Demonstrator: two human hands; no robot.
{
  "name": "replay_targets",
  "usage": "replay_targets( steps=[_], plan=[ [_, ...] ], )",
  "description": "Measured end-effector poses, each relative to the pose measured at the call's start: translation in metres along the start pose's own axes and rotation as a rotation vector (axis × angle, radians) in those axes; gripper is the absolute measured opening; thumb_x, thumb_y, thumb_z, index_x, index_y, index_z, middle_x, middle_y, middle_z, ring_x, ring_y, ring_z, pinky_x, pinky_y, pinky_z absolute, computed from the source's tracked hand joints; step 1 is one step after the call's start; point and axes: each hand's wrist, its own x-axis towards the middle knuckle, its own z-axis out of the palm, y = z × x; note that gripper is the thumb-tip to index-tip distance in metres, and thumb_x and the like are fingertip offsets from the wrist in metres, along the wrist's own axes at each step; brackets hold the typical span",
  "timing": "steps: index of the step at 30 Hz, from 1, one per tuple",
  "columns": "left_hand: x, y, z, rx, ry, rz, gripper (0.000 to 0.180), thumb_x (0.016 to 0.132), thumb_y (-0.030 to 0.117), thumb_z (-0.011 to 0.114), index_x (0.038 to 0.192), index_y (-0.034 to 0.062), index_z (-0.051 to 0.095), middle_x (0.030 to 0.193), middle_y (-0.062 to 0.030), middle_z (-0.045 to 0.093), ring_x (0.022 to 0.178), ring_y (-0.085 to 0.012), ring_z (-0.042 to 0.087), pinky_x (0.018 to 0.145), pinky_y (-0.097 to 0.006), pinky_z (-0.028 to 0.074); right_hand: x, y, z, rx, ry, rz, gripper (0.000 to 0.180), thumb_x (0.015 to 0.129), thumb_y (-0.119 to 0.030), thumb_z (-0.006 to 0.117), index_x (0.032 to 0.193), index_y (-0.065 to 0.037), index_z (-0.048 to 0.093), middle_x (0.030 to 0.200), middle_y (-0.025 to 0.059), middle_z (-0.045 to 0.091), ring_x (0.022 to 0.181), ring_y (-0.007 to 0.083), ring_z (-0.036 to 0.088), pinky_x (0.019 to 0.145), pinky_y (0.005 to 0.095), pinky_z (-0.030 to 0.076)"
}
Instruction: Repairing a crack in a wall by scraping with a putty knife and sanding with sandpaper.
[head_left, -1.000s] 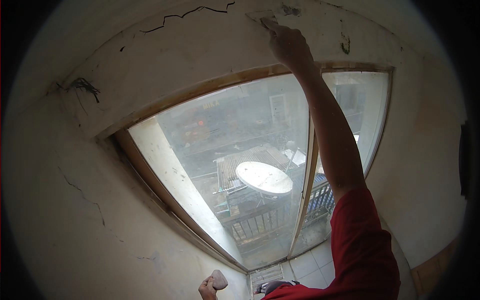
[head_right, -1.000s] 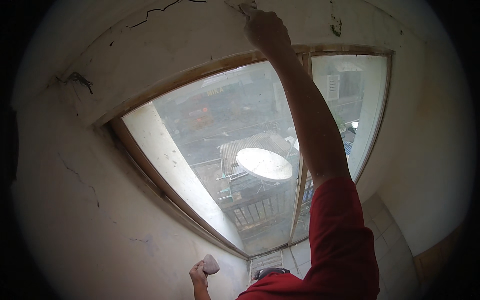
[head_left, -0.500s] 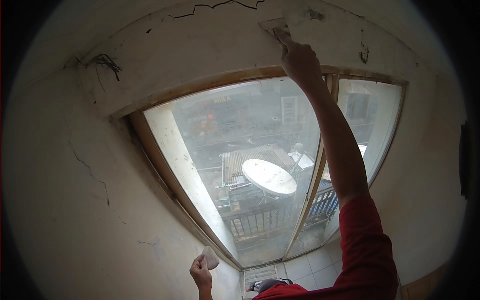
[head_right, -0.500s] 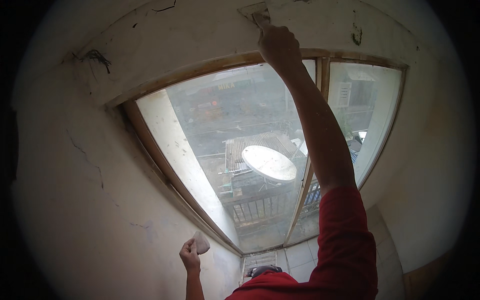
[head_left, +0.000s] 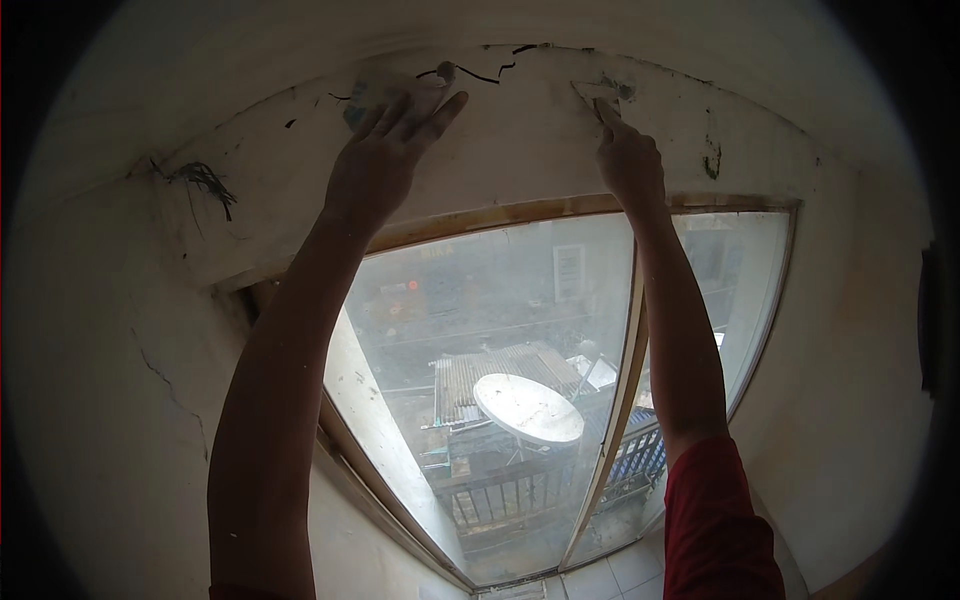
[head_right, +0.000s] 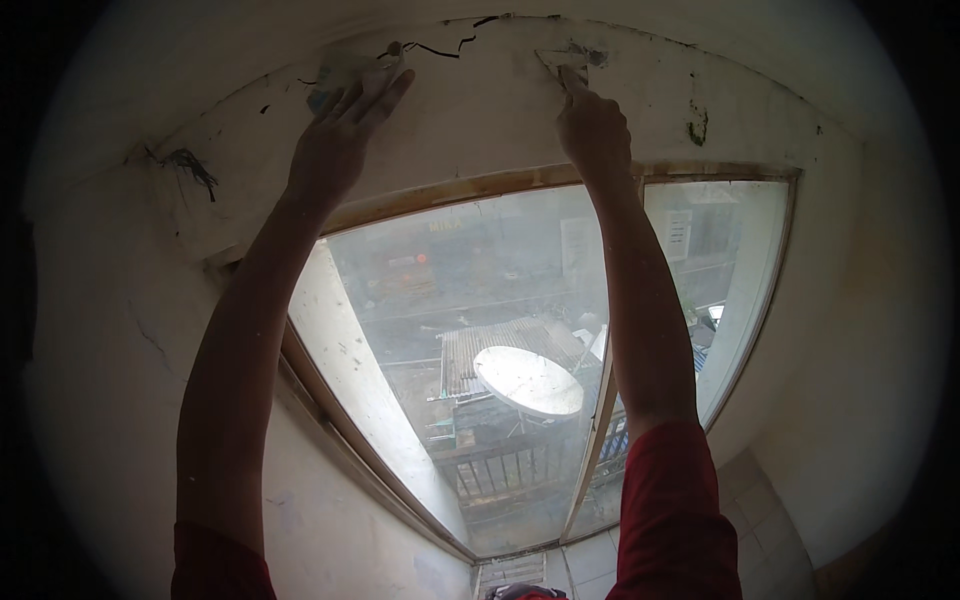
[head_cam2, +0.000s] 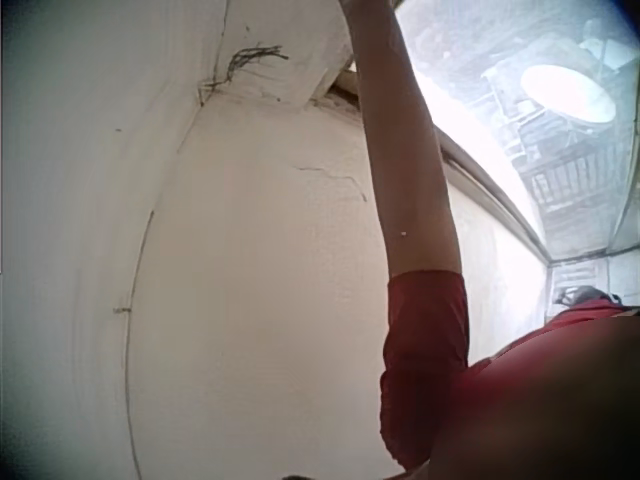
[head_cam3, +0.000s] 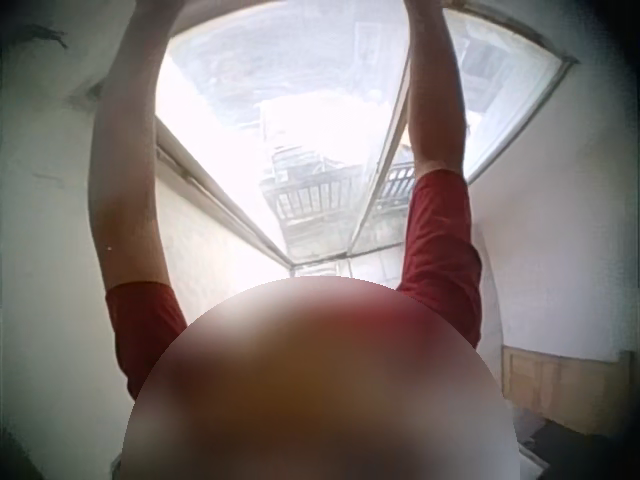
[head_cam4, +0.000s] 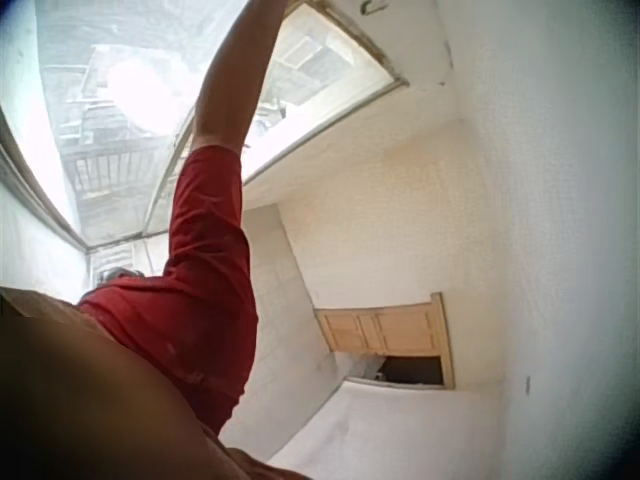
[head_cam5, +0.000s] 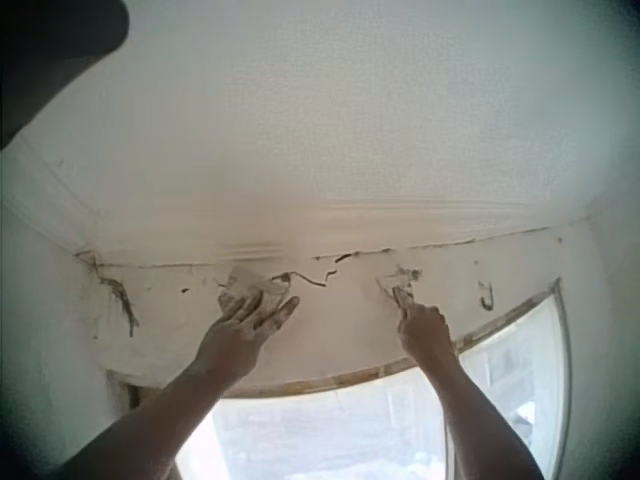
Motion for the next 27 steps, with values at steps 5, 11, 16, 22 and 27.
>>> replay_targets(
  steps=[5, 11, 16, 22, 27],
  plan=[
    [-0.005, 0.013, 0.035, -0.156, -0.113, -0.057, 0.06, 0.098, 0.022, 0.053, 0.154, 0.0214, 0.03, 0.145, -0.0147, 0.049, 0.133, -0.0295, 0.049, 0.119, -0.044, 0.031, -0.031, -0.024, 0.016, -0.1, -0.173, -0.234, 0.04, 0.101, -0.023, 0.044, 0.139, -0.029, 0.054, 0.086, 0.0211, 0.07, 0.085, 0.0403, 0.069, 0.08, 0.052, 0.056],
    [0.011, 0.018, 0.029, -0.118, -0.049, -0.048, 0.06, 0.1, 0.041, 0.047, 0.151, 0.0126, 0.035, 0.14, -0.0185, 0.052, 0.125, -0.0355, 0.054, 0.118, -0.045, 0.029, 0.031, 0.0, 0.016, 0.021, 0.131, -0.141, 0.039, 0.1, -0.022, 0.048, 0.138, -0.028, 0.054, 0.085, 0.0221, 0.07, 0.083, 0.041, 0.07, 0.082, 0.0538, 0.056],
    [-0.018, -0.034, 0.019, -0.136, -0.219, -0.139, 0.065, 0.099, 0.039, 0.051, 0.154, 0.012, 0.028, 0.134, -0.0245, 0.055, 0.12, -0.0403, 0.056, 0.112, -0.049, 0.033, -0.04, -0.034, 0.022, -0.045, -0.128, -0.204, 0.039, 0.1, -0.024, 0.046, 0.138, -0.028, 0.055, 0.096, 0.0226, 0.07, 0.094, 0.0386, 0.069, 0.086, 0.0534, 0.055],
    [-0.016, -0.018, 0.028, -0.102, -0.133, -0.17, 0.066, 0.097, 0.037, 0.054, 0.154, 0.0123, 0.029, 0.134, -0.0247, 0.055, 0.121, -0.0384, 0.056, 0.111, -0.052, 0.033, 0.013, -0.029, -0.002, 0.04, -0.076, -0.087, 0.039, 0.1, -0.021, 0.048, 0.139, -0.025, 0.055, 0.09, 0.0216, 0.071, 0.085, 0.0361, 0.071, 0.083, 0.0508, 0.057],
    [-0.025, -0.024, 0.024, -0.047, -0.055, -0.109, 0.067, 0.096, 0.036, 0.055, 0.153, 0.0132, 0.03, 0.14, -0.0217, 0.051, 0.125, -0.0363, 0.053, 0.112, -0.051, 0.032, -0.081, 0.015, 0.047, -0.067, 0.167, -0.392, 0.045, 0.097, -0.013, 0.054, 0.14, -0.024, 0.054, 0.097, 0.0267, 0.069, 0.096, 0.0378, 0.069, 0.092, 0.0523, 0.053]
  ],
)
